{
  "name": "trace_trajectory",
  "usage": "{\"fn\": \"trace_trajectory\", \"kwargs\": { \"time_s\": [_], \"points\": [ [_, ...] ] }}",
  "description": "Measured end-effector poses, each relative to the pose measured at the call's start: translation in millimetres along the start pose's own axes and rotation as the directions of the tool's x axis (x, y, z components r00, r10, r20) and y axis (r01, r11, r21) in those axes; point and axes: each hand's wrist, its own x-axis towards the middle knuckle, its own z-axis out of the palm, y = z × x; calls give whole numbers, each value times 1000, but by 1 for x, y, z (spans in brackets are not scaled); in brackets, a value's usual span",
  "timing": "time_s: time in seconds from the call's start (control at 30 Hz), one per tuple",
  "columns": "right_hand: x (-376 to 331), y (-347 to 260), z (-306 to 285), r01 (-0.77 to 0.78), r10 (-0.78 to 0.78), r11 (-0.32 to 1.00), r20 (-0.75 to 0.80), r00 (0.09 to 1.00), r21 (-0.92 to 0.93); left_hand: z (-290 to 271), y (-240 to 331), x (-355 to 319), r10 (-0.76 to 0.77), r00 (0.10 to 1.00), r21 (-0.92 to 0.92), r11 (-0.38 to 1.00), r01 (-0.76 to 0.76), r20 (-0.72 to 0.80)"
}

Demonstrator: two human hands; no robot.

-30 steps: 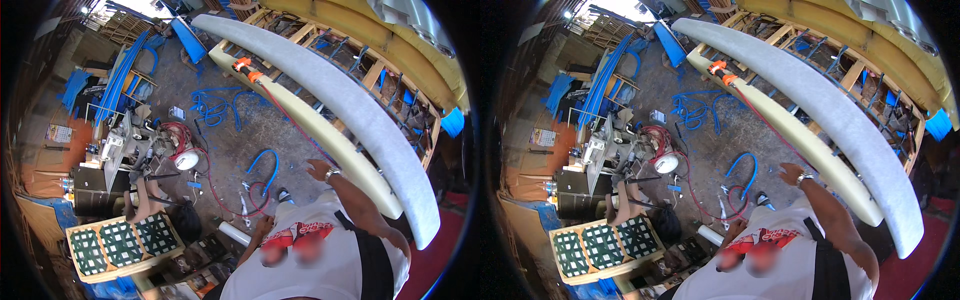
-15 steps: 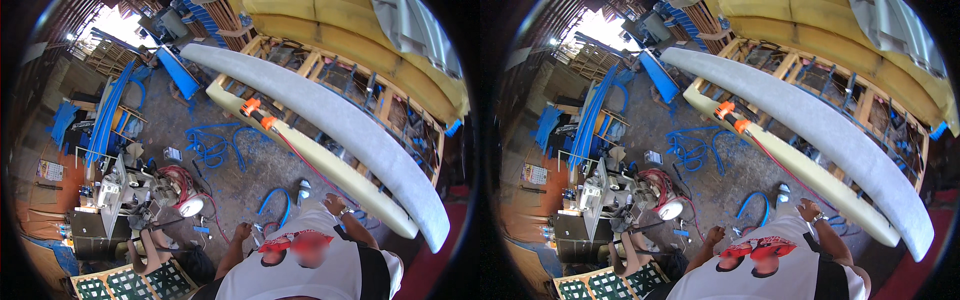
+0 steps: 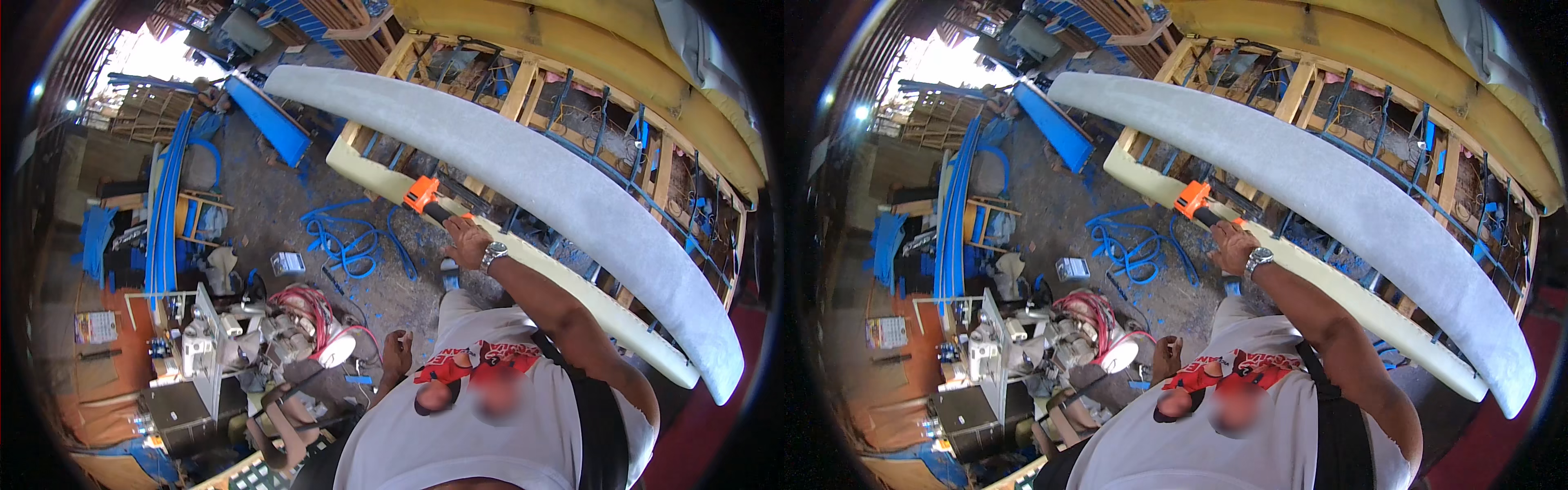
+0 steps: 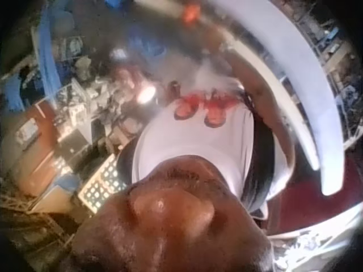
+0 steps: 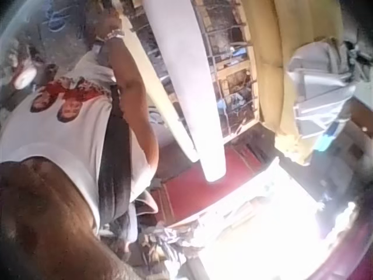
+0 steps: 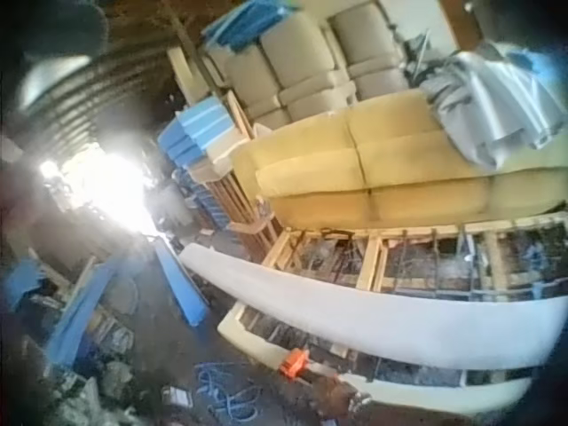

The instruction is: Applying foam padding and stapling it onto a wooden couch frame.

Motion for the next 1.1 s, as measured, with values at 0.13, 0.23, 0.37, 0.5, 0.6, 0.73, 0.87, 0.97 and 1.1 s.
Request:
{"fn": "trace_trajectory", "kwargs": {
  "time_s": [0.13, 0.23, 0.37, 0.5, 0.6, 0.73, 0.87, 0.97, 1.1],
  "points": [
    [43, -6, 11, -203, 211, 975, 82, 974, -90, -22, 13, 122, 56, 998, -347, 936, -66, -39],
    [72, -6, 30, -342, 349, 920, 2, 937, -191, -50, 49, 240, 115, 993, -397, 913, -95, 26],
    [104, -11, 57, -516, 541, 756, -60, 839, -403, -57, 137, 365, 342, 938, -763, 618, -187, 47],
    [90, -13, 40, -522, 519, 853, -98, 849, -5, -37, 218, 447, 270, 833, -796, 533, 288, 483],
    [45, -39, 13, -641, 658, 752, -112, 745, 155, -4, 258, 477, 117, 776, -735, 433, 522, 620],
    [-33, -100, -10, -719, 802, 597, -222, 555, 357, 22, 290, 493, 149, 736, -737, 315, 598, 660],
    [-104, -149, 17, -851, 979, 167, -185, 84, 499, 28, 320, 485, 65, 755, -710, 403, 578, 652],
    [-141, -168, 64, -782, 964, -140, -96, -248, 608, 25, 340, 483, 48, 791, -723, 441, 531, 610],
    [-194, -183, 127, -616, 894, -347, 50, -445, 707, 19, 352, 481, 64, 866, -750, 535, 389, 496]
  ]
}}
